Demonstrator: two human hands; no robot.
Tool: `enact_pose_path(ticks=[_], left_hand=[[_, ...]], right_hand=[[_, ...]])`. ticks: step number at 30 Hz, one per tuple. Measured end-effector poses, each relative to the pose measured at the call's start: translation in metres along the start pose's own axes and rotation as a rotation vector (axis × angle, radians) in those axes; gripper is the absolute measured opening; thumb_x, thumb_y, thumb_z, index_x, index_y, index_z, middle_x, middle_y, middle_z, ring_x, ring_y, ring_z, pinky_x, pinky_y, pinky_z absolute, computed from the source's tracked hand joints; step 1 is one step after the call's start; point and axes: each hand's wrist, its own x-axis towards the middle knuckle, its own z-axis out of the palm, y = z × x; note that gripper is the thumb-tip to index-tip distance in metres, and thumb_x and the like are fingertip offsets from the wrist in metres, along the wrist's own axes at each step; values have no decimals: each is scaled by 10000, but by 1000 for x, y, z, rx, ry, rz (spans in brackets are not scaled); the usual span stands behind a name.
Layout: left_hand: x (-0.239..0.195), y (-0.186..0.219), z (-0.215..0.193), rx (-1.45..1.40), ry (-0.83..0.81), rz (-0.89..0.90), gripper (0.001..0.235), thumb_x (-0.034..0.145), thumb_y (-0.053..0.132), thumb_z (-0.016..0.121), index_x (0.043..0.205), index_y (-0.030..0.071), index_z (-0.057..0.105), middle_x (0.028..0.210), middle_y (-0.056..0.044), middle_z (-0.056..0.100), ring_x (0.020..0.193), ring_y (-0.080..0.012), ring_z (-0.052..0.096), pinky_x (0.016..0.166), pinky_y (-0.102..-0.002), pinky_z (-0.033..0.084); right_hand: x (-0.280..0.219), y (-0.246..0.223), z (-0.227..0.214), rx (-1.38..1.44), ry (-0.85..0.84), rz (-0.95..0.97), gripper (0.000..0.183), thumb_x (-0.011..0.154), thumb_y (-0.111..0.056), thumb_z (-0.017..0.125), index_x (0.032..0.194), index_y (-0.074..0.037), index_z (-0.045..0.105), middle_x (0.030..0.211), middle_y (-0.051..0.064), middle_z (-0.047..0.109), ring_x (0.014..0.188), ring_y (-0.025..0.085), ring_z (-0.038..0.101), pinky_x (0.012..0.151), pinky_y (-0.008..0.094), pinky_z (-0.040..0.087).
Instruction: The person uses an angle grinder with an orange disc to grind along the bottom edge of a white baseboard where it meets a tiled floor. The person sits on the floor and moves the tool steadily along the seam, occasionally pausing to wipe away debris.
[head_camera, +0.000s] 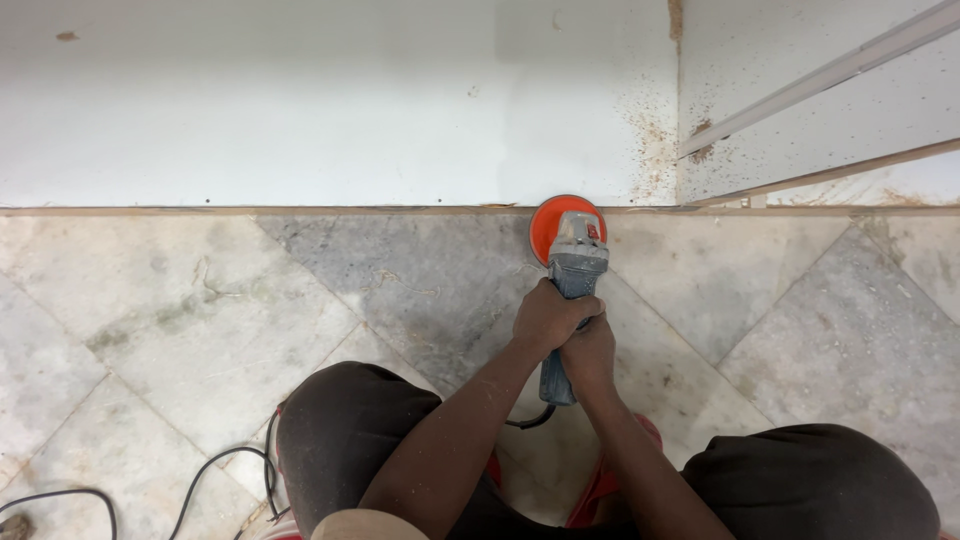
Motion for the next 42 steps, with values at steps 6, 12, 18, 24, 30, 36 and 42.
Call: enact_pose_path(ticks=[6,12,18,24,30,36,42], left_hand=[[4,5,14,24,-7,14,805,640,503,810,1156,-81,605,1074,-232,727,946,-329,744,822,-415,588],[-1,-2,6,-64,-4,7,753,657,477,804,1118,-90,619,1041,-228,742,910,-319,764,798,-403,609],[-7,-14,-12,-59,50,-9,701,662,457,806,1081,-79,640,1030,-231,744,908,-319,759,794,-395,592],[-12,-27,-29,-149,45,-39,688,662,445,804,1093,-58,617,1048,-224,731,926,-308,754,805,-396,600],[-17,-40,-51,-190,108,-21,669,649,431,806,1061,-70,640,1022,-223,743,908,-301,755,794,-389,593],[-22,-48,-67,-227,121,-35,634,639,433,785,1022,-66,706,989,-208,765,872,-303,762,768,-384,591],[-24,-47,-64,-214,136,-12,720,656,443,823,1095,-87,613,1029,-223,735,921,-309,756,819,-388,596]], right_hand=[[5,7,-11,28,6,18,532,829,-323,727,1171,54,574,1039,226,733,945,323,748,773,431,564],[-1,6,-3,49,-14,-13,537,829,-328,728,1180,52,584,1035,226,731,942,321,747,774,422,566],[-10,-6,11,-12,-81,-14,582,786,-350,753,1170,53,581,997,229,744,915,328,759,765,426,573],[-21,-19,26,5,-133,-2,575,807,-346,736,1199,42,572,1030,216,744,933,316,755,778,411,571],[-34,-33,43,0,-164,-29,583,789,-334,747,1206,33,569,1039,212,741,940,309,754,778,406,573],[-40,-46,54,-53,-212,-32,587,789,-333,754,1195,44,560,1022,233,741,924,324,757,766,414,577],[-40,-39,53,-15,-183,-51,568,793,-327,738,1186,43,560,1022,224,737,929,331,761,758,419,580]])
